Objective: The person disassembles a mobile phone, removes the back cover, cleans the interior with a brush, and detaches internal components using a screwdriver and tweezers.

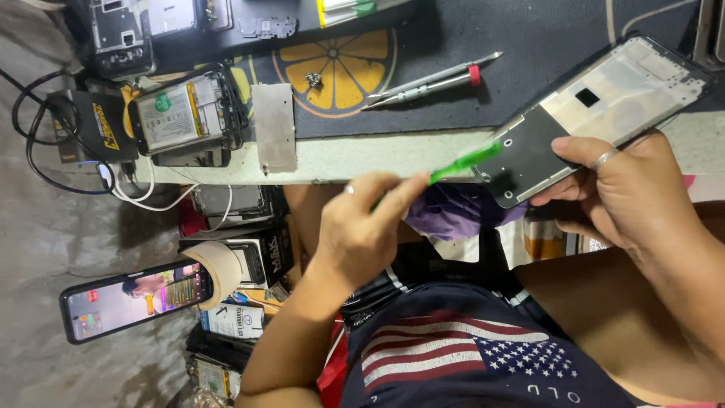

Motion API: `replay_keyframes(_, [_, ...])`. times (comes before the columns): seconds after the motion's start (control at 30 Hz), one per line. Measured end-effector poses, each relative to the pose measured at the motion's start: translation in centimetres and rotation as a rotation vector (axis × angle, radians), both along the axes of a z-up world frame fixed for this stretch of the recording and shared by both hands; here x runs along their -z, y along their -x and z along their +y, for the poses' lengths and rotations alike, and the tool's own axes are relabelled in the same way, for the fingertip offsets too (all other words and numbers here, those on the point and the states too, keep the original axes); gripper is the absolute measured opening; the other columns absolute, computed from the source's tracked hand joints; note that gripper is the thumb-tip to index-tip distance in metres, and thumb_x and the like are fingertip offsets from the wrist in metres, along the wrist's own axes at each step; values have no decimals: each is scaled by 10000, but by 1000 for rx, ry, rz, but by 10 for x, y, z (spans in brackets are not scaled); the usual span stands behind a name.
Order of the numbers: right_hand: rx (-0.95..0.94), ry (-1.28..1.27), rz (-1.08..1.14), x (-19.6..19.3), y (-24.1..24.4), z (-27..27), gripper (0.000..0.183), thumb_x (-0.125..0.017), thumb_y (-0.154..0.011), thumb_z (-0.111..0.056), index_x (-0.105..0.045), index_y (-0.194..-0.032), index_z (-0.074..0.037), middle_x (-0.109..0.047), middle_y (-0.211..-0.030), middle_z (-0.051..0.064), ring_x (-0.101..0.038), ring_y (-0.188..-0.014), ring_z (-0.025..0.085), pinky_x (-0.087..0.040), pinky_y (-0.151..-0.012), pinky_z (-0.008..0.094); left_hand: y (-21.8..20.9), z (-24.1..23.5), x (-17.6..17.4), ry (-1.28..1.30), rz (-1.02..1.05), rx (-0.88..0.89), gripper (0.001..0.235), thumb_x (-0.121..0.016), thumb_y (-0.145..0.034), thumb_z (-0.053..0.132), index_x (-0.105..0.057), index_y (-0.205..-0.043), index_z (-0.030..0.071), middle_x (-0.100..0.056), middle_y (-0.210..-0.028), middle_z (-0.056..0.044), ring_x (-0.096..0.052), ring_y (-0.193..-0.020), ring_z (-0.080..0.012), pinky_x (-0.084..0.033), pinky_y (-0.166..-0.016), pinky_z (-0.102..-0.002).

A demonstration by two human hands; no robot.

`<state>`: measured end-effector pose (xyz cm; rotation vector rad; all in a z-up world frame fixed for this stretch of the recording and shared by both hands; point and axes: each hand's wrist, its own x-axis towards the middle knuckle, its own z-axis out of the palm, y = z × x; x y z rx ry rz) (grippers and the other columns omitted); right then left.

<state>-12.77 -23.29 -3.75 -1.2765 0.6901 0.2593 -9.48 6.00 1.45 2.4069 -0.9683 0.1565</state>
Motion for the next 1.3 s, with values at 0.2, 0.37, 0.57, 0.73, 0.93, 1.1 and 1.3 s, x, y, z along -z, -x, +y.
replay_keyframes(0.2, [3,-19,-68,1,-1,2,144,-632,-976,-75,-617,-1020,61,-702,-809,167,-707,-636,235,-550,-545,299,8,-13,11,-104,-38,19,563,-660,-796,-5,-645,-1348,104,-632,-1036,-120,-675,-910,-291,-560,-724,-388])
replay_keyframes(0.37, [-2,54,4,1,-1,0,127,-634,-972,-97,-650,-1032,14,-684,-768,118,-706,-617,235,-496,-464,321,-25,-90,31,-37,-72,51,529,-633,-918,17,-562,-1438,86,-571,-1124,-111,-675,-946,-265,-568,-705,-342])
replay_keyframes(0.57, [37,-32,-52,2,-4,2,126,-622,-972,-84,-640,-1047,15,-660,-766,95,-657,-572,210,-507,-480,326,-40,-115,22,-46,-54,52,523,-658,-922,45,-531,-1425,105,-575,-1194,-112,-681,-964,-259,-581,-737,-338])
replay_keyframes(0.73, [59,-101,-131,7,-2,2,128,-610,-980,-31,-619,-1085,42,-686,-870,121,-626,-607,176,-555,-565,320,8,-13,-25,-317,120,-88,613,-668,-762,-8,-652,-1336,207,-653,-1013,-44,-688,-817,-289,-567,-655,-385])
replay_keyframes(0.93, [35,-59,-137,-11,-7,9,176,-598,-973,-34,-612,-1131,41,-702,-891,139,-694,-645,229,-572,-569,327,11,-3,-28,-102,59,-123,523,-673,-905,7,-611,-1370,239,-649,-1082,-35,-709,-862,-263,-579,-723,-367])
replay_keyframes(1.1, [37,7,-115,-13,-6,10,197,-607,-942,-44,-633,-1127,21,-666,-820,115,-655,-568,225,-574,-519,345,-20,-95,53,-63,50,1,578,-647,-954,45,-494,-1492,191,-573,-1218,-93,-689,-1001,-245,-585,-795,-338])
replay_keyframes(1.3, [4,-22,-175,-4,-1,7,169,-582,-1047,-47,-620,-1134,92,-696,-889,178,-711,-690,256,-603,-616,368,-3,-37,33,-73,67,0,624,-651,-881,-28,-565,-1460,189,-604,-1207,-113,-709,-920,-263,-586,-734,-346])
